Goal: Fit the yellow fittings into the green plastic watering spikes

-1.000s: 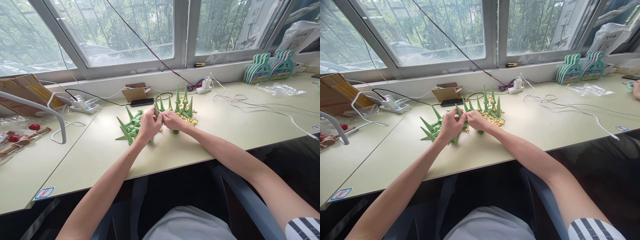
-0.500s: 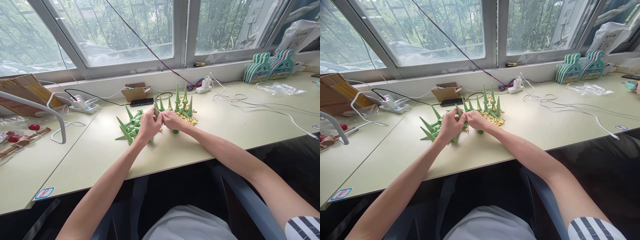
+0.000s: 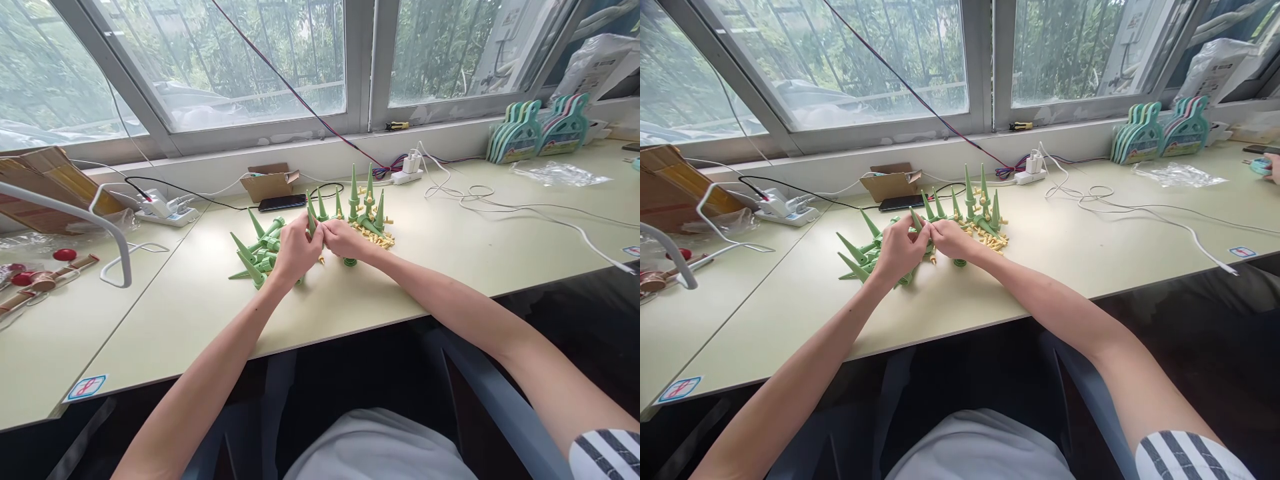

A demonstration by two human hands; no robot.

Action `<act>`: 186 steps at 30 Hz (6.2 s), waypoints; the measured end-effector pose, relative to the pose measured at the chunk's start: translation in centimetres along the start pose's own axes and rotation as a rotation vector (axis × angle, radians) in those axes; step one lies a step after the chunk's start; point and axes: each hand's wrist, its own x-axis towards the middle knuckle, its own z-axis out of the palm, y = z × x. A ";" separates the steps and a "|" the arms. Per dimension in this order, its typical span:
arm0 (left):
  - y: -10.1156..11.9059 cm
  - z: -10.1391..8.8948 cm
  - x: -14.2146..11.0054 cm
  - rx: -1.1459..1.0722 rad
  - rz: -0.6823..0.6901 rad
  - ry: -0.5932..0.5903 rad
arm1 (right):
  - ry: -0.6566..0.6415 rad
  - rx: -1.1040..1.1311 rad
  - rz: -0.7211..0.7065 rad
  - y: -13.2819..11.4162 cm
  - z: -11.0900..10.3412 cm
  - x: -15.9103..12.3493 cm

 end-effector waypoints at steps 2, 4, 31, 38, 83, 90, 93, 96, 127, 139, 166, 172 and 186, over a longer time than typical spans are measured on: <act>0.0 0.0 0.0 0.007 -0.001 0.001 | 0.002 0.005 -0.002 0.1 0.0 0.0; 0.1 0.0 0.0 0.006 -0.003 0.002 | 0.005 0.012 -0.005 0.1 0.0 0.1; -0.1 0.0 0.0 -0.060 -0.025 -0.010 | 0.026 -0.029 -0.010 0.5 0.1 0.3; 0.0 0.0 -0.1 -0.071 -0.032 -0.005 | 0.049 -0.038 -0.020 0.8 0.3 0.4; 0.2 -0.1 0.0 -0.094 -0.025 -0.017 | 0.087 -0.042 -0.058 1.0 0.3 0.5; 0.4 -0.2 0.0 -0.100 -0.020 -0.021 | 0.094 -0.051 -0.049 0.9 0.4 0.5; 0.4 -0.2 0.0 -0.094 -0.019 -0.026 | 0.089 -0.062 -0.044 0.8 0.3 0.4; 0.3 -0.3 0.0 -0.082 -0.010 -0.026 | 0.074 -0.065 -0.040 0.7 0.3 0.4; 0.4 -0.1 -0.2 -0.116 0.056 -0.008 | 0.127 -0.065 -0.071 0.8 0.3 0.5; 0.3 0.0 0.3 -0.335 -0.065 -0.012 | 0.224 -0.045 -0.086 0.8 0.2 0.5; -0.2 -0.4 1.0 -0.802 -0.476 -0.059 | 0.085 0.036 -0.252 -0.6 0.1 -0.4; 0.0 -0.4 0.8 -0.812 -0.442 -0.031 | 0.083 0.051 -0.250 -0.1 0.2 -0.2; -0.7 0.2 0.7 -0.555 -0.238 0.066 | 0.144 -0.054 -0.176 -0.3 0.4 -0.1</act>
